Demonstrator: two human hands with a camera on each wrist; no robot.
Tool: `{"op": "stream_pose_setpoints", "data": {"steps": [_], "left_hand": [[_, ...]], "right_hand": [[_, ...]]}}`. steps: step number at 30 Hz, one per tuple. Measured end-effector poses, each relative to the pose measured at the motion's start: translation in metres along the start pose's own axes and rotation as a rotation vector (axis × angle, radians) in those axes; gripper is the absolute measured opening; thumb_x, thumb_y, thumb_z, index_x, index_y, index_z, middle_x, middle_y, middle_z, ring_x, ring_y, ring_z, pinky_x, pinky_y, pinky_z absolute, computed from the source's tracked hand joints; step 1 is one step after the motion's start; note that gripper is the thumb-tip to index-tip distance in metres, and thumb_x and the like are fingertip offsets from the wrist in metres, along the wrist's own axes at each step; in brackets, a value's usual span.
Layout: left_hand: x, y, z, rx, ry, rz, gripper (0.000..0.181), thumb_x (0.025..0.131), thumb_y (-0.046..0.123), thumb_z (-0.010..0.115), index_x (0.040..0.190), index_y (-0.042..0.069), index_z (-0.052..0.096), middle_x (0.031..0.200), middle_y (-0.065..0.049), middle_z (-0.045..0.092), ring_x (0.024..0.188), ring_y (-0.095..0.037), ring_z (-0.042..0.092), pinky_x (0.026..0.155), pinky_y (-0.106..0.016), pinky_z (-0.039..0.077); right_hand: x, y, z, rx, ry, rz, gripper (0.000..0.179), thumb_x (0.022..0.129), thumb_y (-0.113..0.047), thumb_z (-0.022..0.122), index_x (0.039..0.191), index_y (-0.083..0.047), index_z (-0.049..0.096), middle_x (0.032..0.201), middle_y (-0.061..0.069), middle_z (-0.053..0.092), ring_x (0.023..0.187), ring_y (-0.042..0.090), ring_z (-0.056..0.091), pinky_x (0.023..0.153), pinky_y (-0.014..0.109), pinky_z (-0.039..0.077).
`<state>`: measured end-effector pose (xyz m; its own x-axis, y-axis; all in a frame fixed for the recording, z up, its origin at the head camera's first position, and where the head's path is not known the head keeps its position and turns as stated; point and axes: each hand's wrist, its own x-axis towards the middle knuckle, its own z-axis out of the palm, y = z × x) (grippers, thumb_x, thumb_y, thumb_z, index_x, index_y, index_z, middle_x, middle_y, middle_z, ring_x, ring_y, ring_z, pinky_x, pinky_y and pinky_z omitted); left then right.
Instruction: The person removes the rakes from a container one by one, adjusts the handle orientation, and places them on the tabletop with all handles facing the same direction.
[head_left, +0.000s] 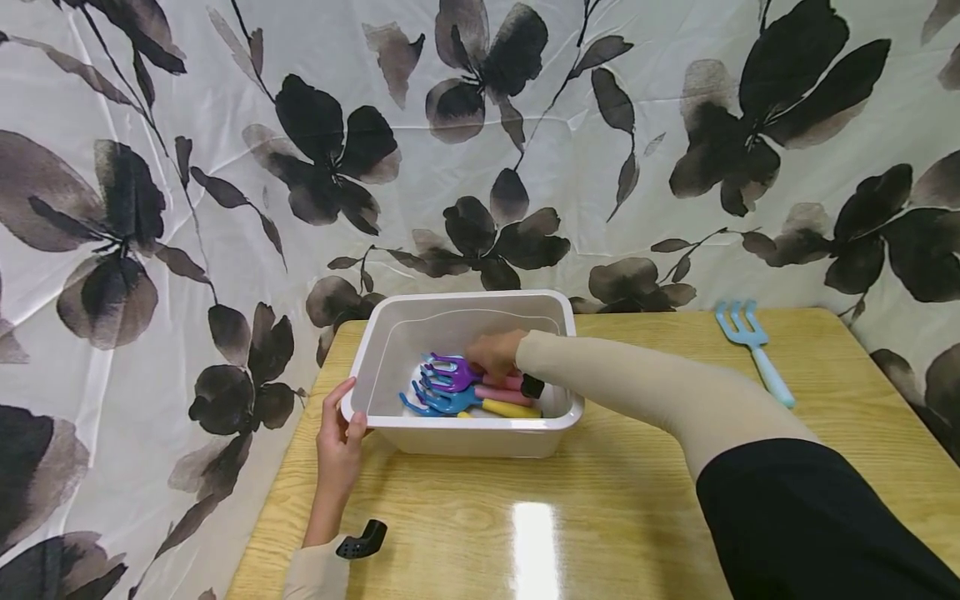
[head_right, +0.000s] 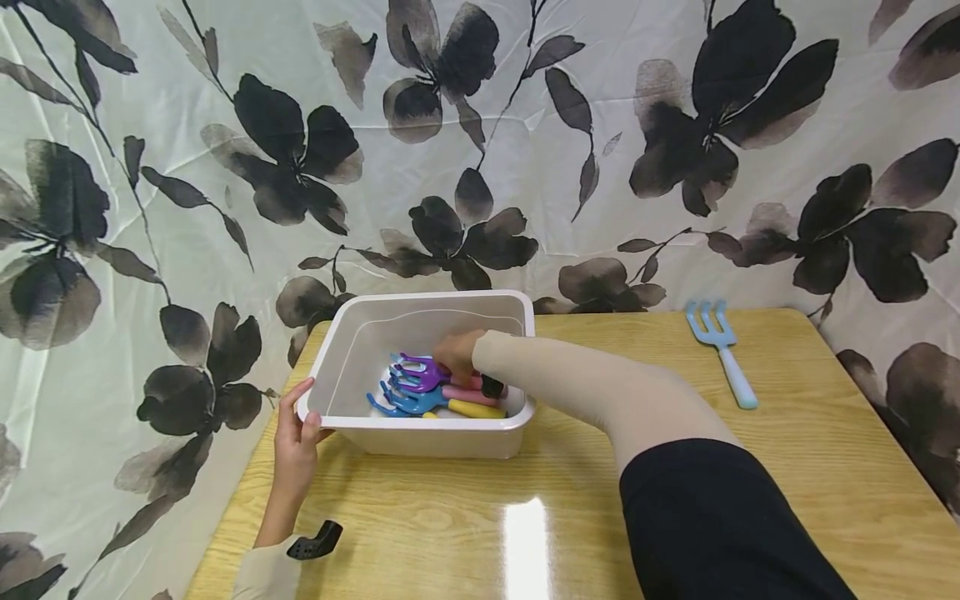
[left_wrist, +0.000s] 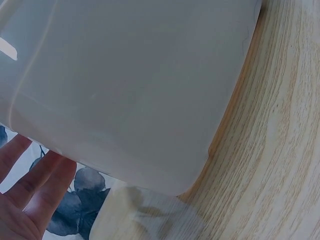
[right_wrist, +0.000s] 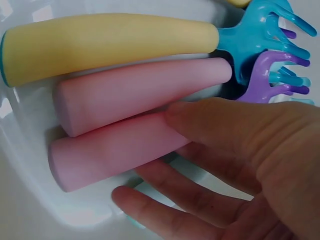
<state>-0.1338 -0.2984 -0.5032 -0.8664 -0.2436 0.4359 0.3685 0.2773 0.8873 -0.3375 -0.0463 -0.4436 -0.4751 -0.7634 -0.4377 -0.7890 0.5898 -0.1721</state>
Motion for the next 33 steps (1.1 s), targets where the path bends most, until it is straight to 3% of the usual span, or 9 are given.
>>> {"op": "stream_pose_setpoints", "data": {"steps": [11, 22, 29, 33], "left_hand": [[0.002, 0.002, 0.003, -0.004, -0.004, -0.022, 0.050, 0.102, 0.000, 0.050, 0.151, 0.007, 0.043, 0.148, -0.019, 0.049, 0.111, -0.026, 0.064, 0.080, -0.022, 0.059], [0.006, 0.003, 0.002, -0.006, -0.009, 0.004, 0.050, 0.101, -0.002, 0.048, 0.150, 0.004, 0.042, 0.146, -0.026, 0.049, 0.108, -0.021, 0.065, 0.079, -0.021, 0.059], [0.007, 0.004, 0.002, -0.011, -0.013, 0.001, 0.049, 0.101, 0.000, 0.049, 0.150, 0.004, 0.042, 0.143, -0.026, 0.051, 0.107, -0.022, 0.064, 0.079, -0.021, 0.059], [0.008, 0.005, 0.001, -0.021, -0.009, -0.002, 0.050, 0.101, -0.001, 0.048, 0.150, 0.004, 0.042, 0.142, -0.024, 0.051, 0.108, -0.021, 0.064, 0.080, -0.020, 0.058]], "right_hand": [[-0.004, 0.006, -0.011, 0.046, -0.040, 0.014, 0.031, 0.085, -0.005, 0.078, 0.113, -0.010, 0.065, 0.094, 0.000, 0.059, 0.081, 0.017, 0.058, 0.064, 0.024, 0.054], [-0.029, 0.003, -0.051, 0.125, 0.003, 0.027, 0.035, 0.087, -0.010, 0.078, 0.119, -0.014, 0.064, 0.106, 0.005, 0.062, 0.076, 0.023, 0.068, 0.062, 0.037, 0.063], [-0.058, -0.002, -0.075, 0.088, 0.078, -0.089, 0.032, 0.086, -0.009, 0.076, 0.118, -0.013, 0.069, 0.105, 0.007, 0.067, 0.069, 0.019, 0.068, 0.054, 0.031, 0.060], [-0.077, -0.006, -0.091, 0.106, 0.120, -0.136, 0.033, 0.087, -0.009, 0.075, 0.119, -0.012, 0.068, 0.100, 0.007, 0.069, 0.073, 0.020, 0.066, 0.056, 0.028, 0.058]]}}
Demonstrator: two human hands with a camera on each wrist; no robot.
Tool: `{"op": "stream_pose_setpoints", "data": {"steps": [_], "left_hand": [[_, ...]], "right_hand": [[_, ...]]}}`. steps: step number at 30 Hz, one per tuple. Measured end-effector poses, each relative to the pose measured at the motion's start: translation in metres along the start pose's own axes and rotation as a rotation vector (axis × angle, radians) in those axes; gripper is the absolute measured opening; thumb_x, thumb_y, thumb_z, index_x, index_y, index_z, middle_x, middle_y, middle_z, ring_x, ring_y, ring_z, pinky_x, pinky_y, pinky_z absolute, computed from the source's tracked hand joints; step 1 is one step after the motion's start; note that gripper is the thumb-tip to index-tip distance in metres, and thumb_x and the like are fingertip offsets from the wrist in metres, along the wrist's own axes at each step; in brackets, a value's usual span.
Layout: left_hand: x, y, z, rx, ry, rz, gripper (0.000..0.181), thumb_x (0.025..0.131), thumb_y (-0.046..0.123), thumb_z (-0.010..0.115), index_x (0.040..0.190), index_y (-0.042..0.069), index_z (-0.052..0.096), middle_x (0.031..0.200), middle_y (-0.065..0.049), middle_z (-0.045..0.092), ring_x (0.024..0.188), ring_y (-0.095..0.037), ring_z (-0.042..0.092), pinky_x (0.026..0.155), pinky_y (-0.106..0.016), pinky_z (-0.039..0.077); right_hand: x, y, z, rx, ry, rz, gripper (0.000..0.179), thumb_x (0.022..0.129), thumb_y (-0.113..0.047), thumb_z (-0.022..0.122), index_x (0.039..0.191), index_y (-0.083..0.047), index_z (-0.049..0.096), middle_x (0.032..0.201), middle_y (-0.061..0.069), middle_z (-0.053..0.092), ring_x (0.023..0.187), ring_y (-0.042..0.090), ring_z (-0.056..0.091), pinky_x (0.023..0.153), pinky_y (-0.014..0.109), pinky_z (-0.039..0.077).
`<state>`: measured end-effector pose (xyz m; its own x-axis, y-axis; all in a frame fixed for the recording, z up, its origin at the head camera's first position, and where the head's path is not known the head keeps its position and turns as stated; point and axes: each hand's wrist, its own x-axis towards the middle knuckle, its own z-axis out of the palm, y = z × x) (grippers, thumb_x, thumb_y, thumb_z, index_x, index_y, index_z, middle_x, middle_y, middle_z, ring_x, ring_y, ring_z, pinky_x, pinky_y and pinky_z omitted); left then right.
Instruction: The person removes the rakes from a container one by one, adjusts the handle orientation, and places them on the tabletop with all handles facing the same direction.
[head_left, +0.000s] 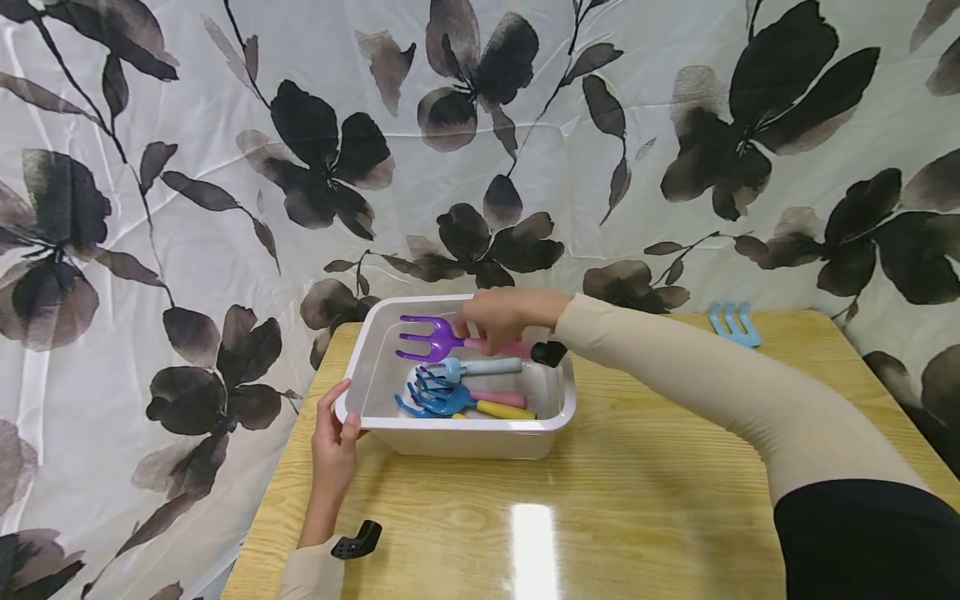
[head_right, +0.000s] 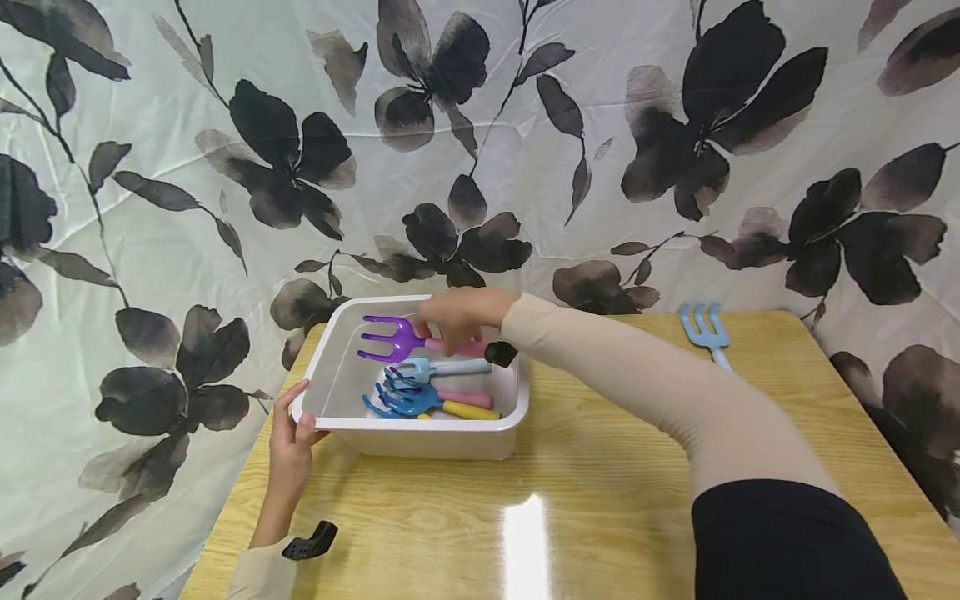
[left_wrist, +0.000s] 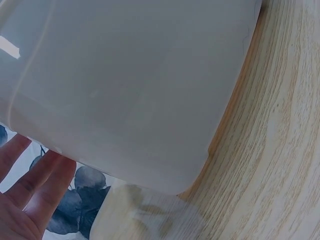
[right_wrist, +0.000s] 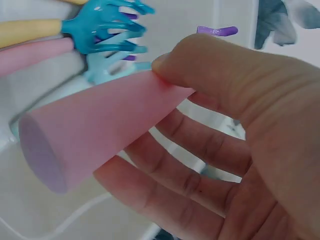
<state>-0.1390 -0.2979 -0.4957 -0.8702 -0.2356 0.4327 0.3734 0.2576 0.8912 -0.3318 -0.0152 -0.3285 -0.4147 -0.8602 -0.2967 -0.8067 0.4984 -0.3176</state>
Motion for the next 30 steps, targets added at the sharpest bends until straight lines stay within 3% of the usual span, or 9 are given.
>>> {"op": "stream_pose_setpoints", "data": {"steps": [6, 13, 20, 25, 30], "left_hand": [[-0.004, -0.005, 0.000, 0.014, 0.003, -0.024, 0.050, 0.102, 0.000, 0.049, 0.151, 0.005, 0.042, 0.146, -0.021, 0.050, 0.109, -0.020, 0.065, 0.080, -0.021, 0.059], [-0.006, -0.007, 0.000, 0.024, 0.005, -0.010, 0.050, 0.103, 0.002, 0.049, 0.152, 0.008, 0.042, 0.148, -0.020, 0.049, 0.112, -0.019, 0.066, 0.080, -0.020, 0.058], [-0.006, -0.005, 0.002, -0.005, 0.007, 0.061, 0.049, 0.101, -0.002, 0.048, 0.150, 0.000, 0.042, 0.138, -0.034, 0.052, 0.107, -0.014, 0.066, 0.079, -0.018, 0.058], [-0.006, -0.007, 0.002, 0.009, 0.006, 0.025, 0.049, 0.102, 0.000, 0.048, 0.151, 0.003, 0.041, 0.147, -0.025, 0.048, 0.111, -0.017, 0.064, 0.081, -0.019, 0.058], [-0.008, -0.010, 0.002, 0.023, 0.006, 0.010, 0.050, 0.103, 0.001, 0.048, 0.152, 0.005, 0.041, 0.149, -0.021, 0.047, 0.112, -0.017, 0.063, 0.081, -0.020, 0.058]], "right_hand": [[-0.022, -0.007, -0.019, -0.006, 0.075, -0.016, 0.035, 0.087, -0.011, 0.076, 0.121, -0.013, 0.069, 0.100, 0.006, 0.072, 0.085, 0.020, 0.066, 0.065, 0.028, 0.059], [-0.048, -0.003, -0.034, 0.008, 0.164, 0.007, 0.031, 0.087, -0.015, 0.077, 0.118, -0.017, 0.071, 0.095, 0.001, 0.071, 0.084, 0.020, 0.065, 0.067, 0.029, 0.058], [-0.079, 0.015, -0.041, -0.020, 0.298, -0.018, 0.019, 0.092, -0.023, 0.075, 0.110, -0.015, 0.074, 0.088, -0.003, 0.071, 0.080, 0.016, 0.063, 0.072, 0.035, 0.052], [-0.098, 0.031, -0.041, 0.013, 0.326, 0.001, 0.020, 0.095, -0.023, 0.073, 0.109, -0.010, 0.074, 0.088, 0.000, 0.072, 0.074, 0.017, 0.064, 0.068, 0.034, 0.054], [-0.119, 0.050, -0.036, 0.055, 0.345, 0.076, 0.022, 0.094, -0.022, 0.073, 0.112, -0.009, 0.073, 0.091, 0.003, 0.073, 0.076, 0.017, 0.070, 0.077, 0.039, 0.059]]}}
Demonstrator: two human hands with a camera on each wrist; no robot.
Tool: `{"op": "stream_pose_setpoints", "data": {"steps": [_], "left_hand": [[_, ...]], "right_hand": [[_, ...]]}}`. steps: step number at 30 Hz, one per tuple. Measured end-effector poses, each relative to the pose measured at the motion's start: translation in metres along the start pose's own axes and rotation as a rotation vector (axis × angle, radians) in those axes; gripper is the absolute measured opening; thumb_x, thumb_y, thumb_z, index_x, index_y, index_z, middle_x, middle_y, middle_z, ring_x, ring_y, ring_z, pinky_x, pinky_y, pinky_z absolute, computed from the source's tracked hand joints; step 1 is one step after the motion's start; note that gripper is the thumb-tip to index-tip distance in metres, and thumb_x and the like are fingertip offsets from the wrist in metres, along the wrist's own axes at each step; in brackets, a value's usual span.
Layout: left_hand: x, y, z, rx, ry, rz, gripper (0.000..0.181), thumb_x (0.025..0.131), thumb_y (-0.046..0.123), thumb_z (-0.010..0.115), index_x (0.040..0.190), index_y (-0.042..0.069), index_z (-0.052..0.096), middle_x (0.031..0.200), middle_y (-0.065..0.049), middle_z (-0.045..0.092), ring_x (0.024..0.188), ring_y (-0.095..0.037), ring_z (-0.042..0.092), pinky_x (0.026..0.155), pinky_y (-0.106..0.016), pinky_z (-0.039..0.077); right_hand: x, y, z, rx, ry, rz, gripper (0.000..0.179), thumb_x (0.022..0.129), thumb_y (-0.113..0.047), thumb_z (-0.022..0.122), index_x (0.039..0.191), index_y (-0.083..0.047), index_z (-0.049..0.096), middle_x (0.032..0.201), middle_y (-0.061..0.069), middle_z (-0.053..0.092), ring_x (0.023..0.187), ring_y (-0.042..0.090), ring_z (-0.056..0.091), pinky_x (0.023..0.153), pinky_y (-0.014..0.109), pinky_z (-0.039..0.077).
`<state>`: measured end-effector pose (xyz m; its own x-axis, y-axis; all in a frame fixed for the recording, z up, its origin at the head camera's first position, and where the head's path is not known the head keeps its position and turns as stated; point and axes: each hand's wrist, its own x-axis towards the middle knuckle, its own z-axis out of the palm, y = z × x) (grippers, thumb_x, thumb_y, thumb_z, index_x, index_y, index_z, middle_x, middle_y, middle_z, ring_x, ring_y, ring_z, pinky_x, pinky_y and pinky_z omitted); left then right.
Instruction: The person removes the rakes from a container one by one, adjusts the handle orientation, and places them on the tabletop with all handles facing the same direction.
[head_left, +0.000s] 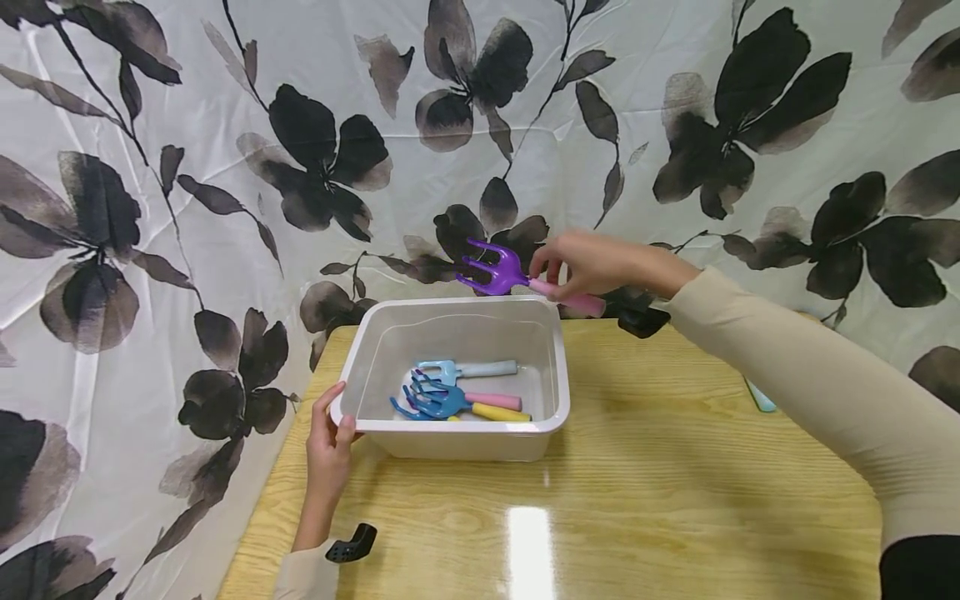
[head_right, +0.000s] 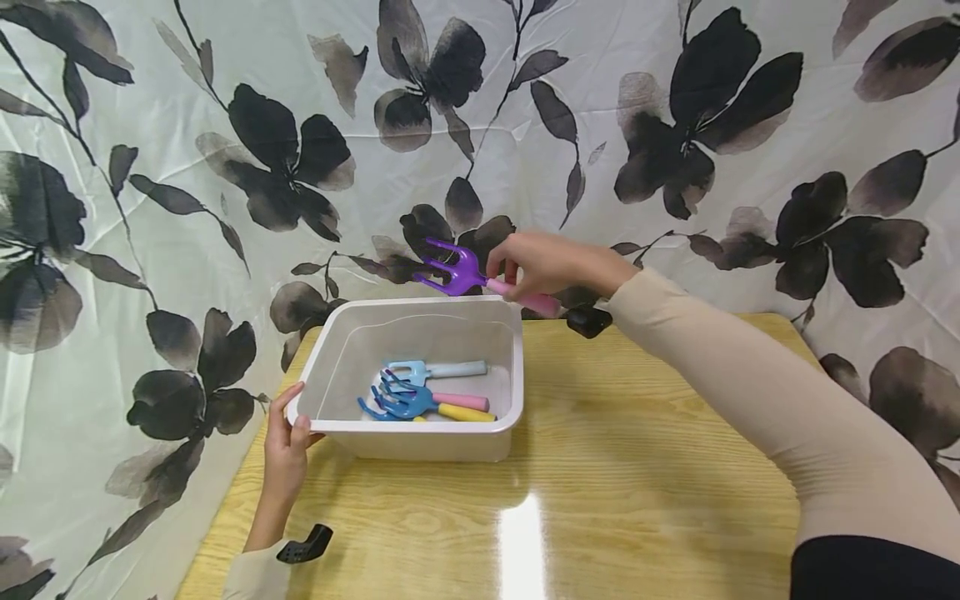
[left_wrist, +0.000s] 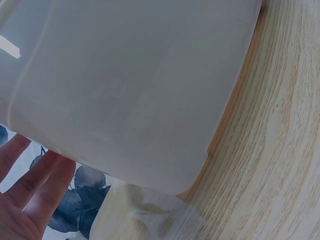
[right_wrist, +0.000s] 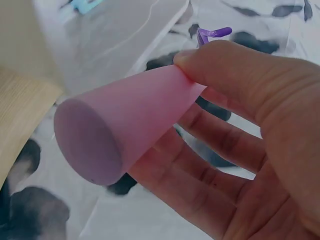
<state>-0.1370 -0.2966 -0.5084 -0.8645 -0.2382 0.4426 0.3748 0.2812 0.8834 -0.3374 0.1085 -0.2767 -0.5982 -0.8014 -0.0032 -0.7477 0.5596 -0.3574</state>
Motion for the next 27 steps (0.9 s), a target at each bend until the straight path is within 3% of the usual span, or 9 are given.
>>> {"op": "stream_pose_setpoints", "data": {"steps": [5, 9, 15, 21, 27], "left_hand": [[0.000, 0.003, 0.002, -0.018, 0.006, 0.008, 0.049, 0.102, 0.001, 0.047, 0.151, 0.003, 0.041, 0.146, -0.025, 0.048, 0.107, -0.007, 0.063, 0.081, -0.019, 0.058], [0.000, 0.005, 0.003, -0.017, 0.003, 0.005, 0.049, 0.103, 0.000, 0.047, 0.151, 0.003, 0.040, 0.147, -0.024, 0.047, 0.108, -0.007, 0.062, 0.082, -0.019, 0.057], [0.000, 0.006, 0.002, 0.019, 0.005, -0.011, 0.050, 0.103, 0.002, 0.048, 0.152, 0.006, 0.041, 0.149, -0.019, 0.047, 0.110, -0.009, 0.062, 0.082, -0.017, 0.057], [0.000, 0.006, 0.002, 0.015, 0.011, -0.018, 0.050, 0.103, 0.001, 0.047, 0.152, 0.005, 0.041, 0.148, -0.016, 0.048, 0.110, -0.011, 0.063, 0.082, -0.018, 0.057], [0.002, 0.008, 0.002, 0.007, 0.012, 0.012, 0.049, 0.102, 0.000, 0.047, 0.151, 0.003, 0.041, 0.145, -0.024, 0.049, 0.108, -0.008, 0.064, 0.081, -0.018, 0.057]], "right_hand": [[-0.019, 0.027, -0.001, 0.057, 0.034, 0.085, 0.028, 0.091, -0.015, 0.075, 0.117, -0.007, 0.071, 0.094, 0.006, 0.074, 0.080, 0.021, 0.072, 0.073, 0.037, 0.061], [-0.036, 0.049, -0.001, 0.107, 0.075, 0.148, 0.032, 0.089, -0.011, 0.076, 0.120, -0.005, 0.071, 0.096, 0.008, 0.074, 0.082, 0.024, 0.072, 0.066, 0.036, 0.061], [-0.068, 0.077, 0.004, 0.155, 0.145, 0.236, 0.033, 0.090, -0.011, 0.078, 0.121, -0.006, 0.070, 0.100, 0.009, 0.074, 0.084, 0.025, 0.072, 0.067, 0.037, 0.061], [-0.100, 0.105, 0.019, 0.255, 0.172, 0.316, 0.037, 0.093, -0.012, 0.076, 0.128, -0.004, 0.066, 0.105, 0.012, 0.072, 0.086, 0.028, 0.072, 0.061, 0.035, 0.062], [-0.127, 0.132, 0.040, 0.322, 0.219, 0.389, 0.038, 0.093, -0.011, 0.076, 0.128, -0.002, 0.064, 0.107, 0.015, 0.071, 0.088, 0.031, 0.073, 0.060, 0.037, 0.062]]}}
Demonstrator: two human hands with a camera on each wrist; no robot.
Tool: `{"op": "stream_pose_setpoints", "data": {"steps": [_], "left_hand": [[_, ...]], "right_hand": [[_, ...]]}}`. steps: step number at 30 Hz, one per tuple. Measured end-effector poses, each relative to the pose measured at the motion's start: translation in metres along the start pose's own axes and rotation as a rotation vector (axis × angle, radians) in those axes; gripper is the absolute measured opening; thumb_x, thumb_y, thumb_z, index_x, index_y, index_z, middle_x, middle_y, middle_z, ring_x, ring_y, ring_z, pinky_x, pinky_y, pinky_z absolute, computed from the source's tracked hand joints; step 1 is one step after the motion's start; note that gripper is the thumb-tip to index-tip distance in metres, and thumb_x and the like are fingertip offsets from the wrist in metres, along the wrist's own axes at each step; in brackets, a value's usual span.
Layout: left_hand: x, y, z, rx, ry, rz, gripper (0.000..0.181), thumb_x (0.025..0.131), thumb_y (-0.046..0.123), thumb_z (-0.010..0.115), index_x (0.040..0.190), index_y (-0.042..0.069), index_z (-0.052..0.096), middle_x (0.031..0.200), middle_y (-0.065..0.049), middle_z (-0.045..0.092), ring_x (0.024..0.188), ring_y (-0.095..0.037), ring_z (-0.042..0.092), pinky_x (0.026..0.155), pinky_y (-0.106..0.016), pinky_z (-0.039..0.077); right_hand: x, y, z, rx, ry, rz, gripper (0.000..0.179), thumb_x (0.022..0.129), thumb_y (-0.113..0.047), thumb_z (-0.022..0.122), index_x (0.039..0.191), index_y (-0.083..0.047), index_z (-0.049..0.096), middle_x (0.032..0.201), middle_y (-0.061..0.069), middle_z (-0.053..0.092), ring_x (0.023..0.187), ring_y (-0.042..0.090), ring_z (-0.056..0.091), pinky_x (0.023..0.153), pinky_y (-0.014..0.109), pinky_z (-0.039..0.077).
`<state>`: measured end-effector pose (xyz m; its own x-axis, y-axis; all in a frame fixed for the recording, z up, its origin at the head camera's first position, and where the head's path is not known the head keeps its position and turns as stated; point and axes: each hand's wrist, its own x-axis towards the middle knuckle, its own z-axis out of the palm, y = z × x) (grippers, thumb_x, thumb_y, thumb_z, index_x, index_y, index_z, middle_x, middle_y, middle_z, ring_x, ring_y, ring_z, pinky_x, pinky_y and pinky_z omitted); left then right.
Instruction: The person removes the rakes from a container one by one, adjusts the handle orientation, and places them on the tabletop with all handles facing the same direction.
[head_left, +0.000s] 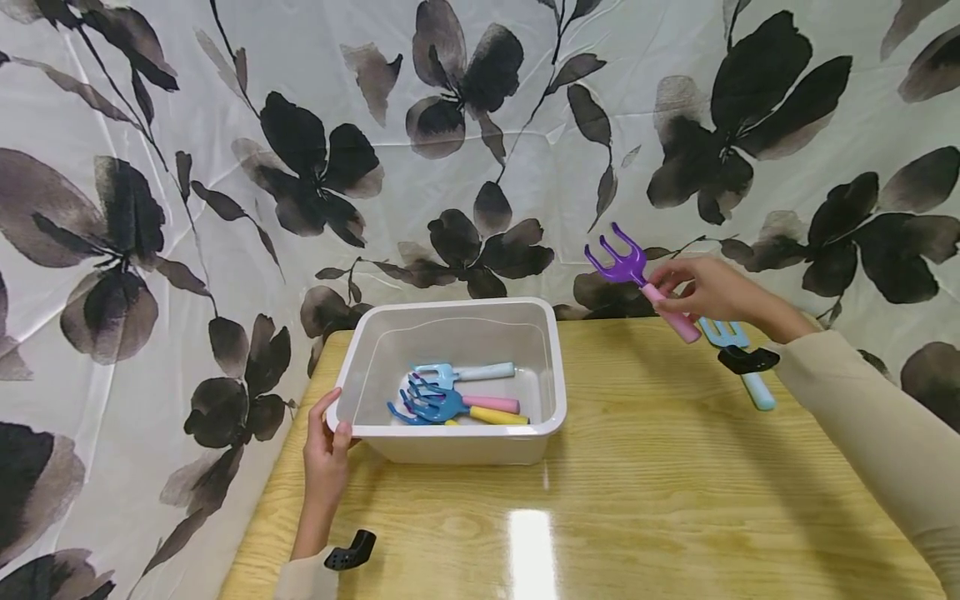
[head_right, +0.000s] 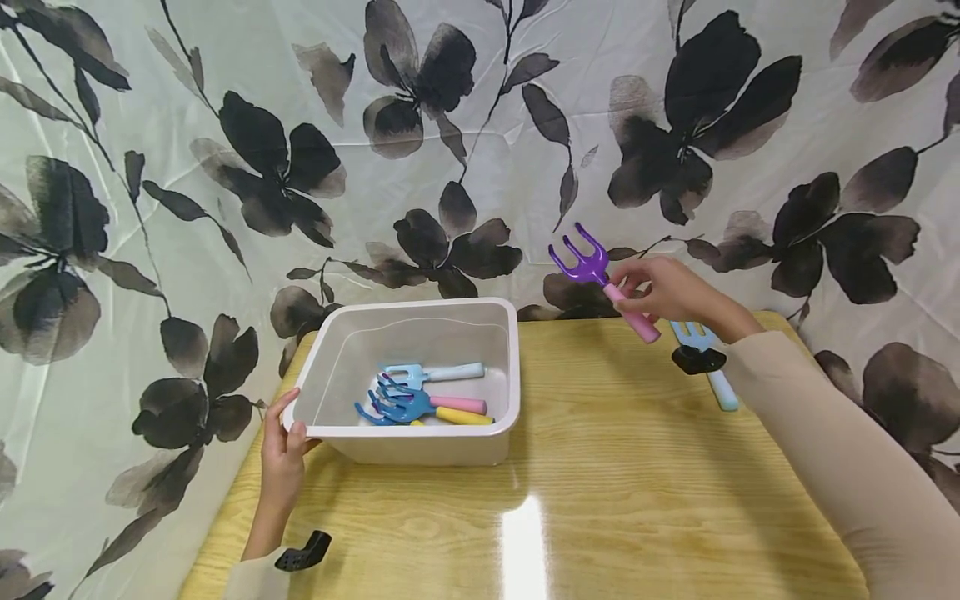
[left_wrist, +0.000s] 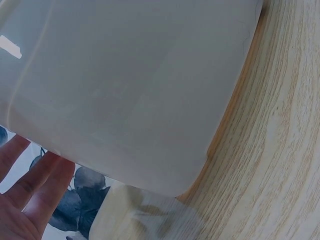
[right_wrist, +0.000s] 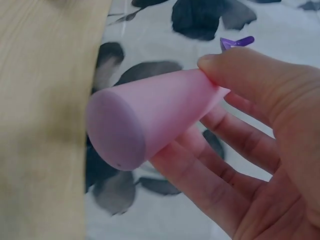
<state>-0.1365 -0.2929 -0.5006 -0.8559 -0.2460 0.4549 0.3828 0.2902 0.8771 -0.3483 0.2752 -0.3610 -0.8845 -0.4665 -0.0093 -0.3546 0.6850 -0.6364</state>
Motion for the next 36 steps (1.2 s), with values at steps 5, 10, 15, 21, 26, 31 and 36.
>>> {"op": "stream_pose_setpoints", "data": {"steps": [5, 10, 15, 21, 26, 31, 36], "left_hand": [[0.006, 0.002, 0.000, -0.017, -0.010, -0.008, 0.049, 0.102, 0.000, 0.046, 0.151, 0.002, 0.041, 0.144, -0.027, 0.048, 0.108, -0.008, 0.064, 0.081, -0.018, 0.057], [0.010, 0.001, -0.002, -0.020, -0.020, -0.020, 0.049, 0.102, -0.001, 0.046, 0.151, 0.002, 0.041, 0.145, -0.025, 0.049, 0.108, -0.006, 0.064, 0.081, -0.019, 0.058], [0.013, 0.000, -0.003, -0.026, -0.024, -0.029, 0.049, 0.103, 0.000, 0.046, 0.151, 0.003, 0.041, 0.145, -0.019, 0.049, 0.108, -0.008, 0.064, 0.081, -0.019, 0.058], [0.017, -0.001, -0.006, -0.011, -0.028, -0.047, 0.049, 0.103, 0.001, 0.047, 0.152, 0.004, 0.041, 0.146, -0.015, 0.049, 0.108, -0.013, 0.065, 0.081, -0.018, 0.057], [0.015, -0.001, -0.007, 0.006, -0.023, -0.052, 0.050, 0.104, 0.001, 0.046, 0.153, 0.006, 0.040, 0.147, -0.011, 0.048, 0.111, -0.020, 0.064, 0.082, -0.017, 0.057], [0.011, -0.002, -0.007, 0.008, -0.019, -0.063, 0.050, 0.104, 0.001, 0.046, 0.153, 0.006, 0.040, 0.147, -0.005, 0.048, 0.113, -0.018, 0.063, 0.082, -0.017, 0.057], [0.007, -0.005, -0.006, 0.002, -0.017, -0.077, 0.051, 0.103, -0.001, 0.046, 0.153, 0.006, 0.039, 0.148, -0.004, 0.047, 0.113, -0.014, 0.063, 0.082, -0.017, 0.057]], "right_hand": [[-0.011, 0.029, 0.009, 0.038, 0.023, 0.045, 0.042, 0.094, -0.013, 0.075, 0.131, 0.001, 0.061, 0.111, 0.024, 0.069, 0.079, 0.027, 0.072, 0.060, 0.040, 0.062], [-0.024, 0.055, 0.020, 0.080, 0.026, 0.101, 0.044, 0.095, -0.015, 0.074, 0.133, 0.002, 0.059, 0.115, 0.028, 0.068, 0.077, 0.023, 0.071, 0.062, 0.041, 0.063], [-0.035, 0.075, 0.029, 0.139, 0.054, 0.137, 0.044, 0.096, -0.013, 0.073, 0.133, 0.004, 0.058, 0.114, 0.031, 0.067, 0.077, 0.022, 0.071, 0.062, 0.042, 0.063], [-0.045, 0.096, 0.044, 0.144, 0.078, 0.172, 0.043, 0.096, -0.012, 0.072, 0.132, 0.006, 0.058, 0.113, 0.031, 0.068, 0.074, 0.017, 0.070, 0.060, 0.044, 0.063], [-0.051, 0.112, 0.057, 0.151, 0.081, 0.211, 0.046, 0.094, -0.012, 0.074, 0.130, 0.011, 0.057, 0.109, 0.030, 0.068, 0.071, 0.018, 0.069, 0.060, 0.044, 0.063], [-0.055, 0.124, 0.066, 0.179, 0.044, 0.292, 0.051, 0.096, -0.016, 0.072, 0.134, 0.013, 0.053, 0.105, 0.025, 0.068, 0.071, 0.023, 0.069, 0.061, 0.044, 0.063], [-0.058, 0.133, 0.071, 0.191, 0.030, 0.317, 0.055, 0.096, -0.017, 0.072, 0.135, 0.015, 0.050, 0.099, 0.019, 0.069, 0.073, 0.022, 0.070, 0.062, 0.043, 0.063]]}}
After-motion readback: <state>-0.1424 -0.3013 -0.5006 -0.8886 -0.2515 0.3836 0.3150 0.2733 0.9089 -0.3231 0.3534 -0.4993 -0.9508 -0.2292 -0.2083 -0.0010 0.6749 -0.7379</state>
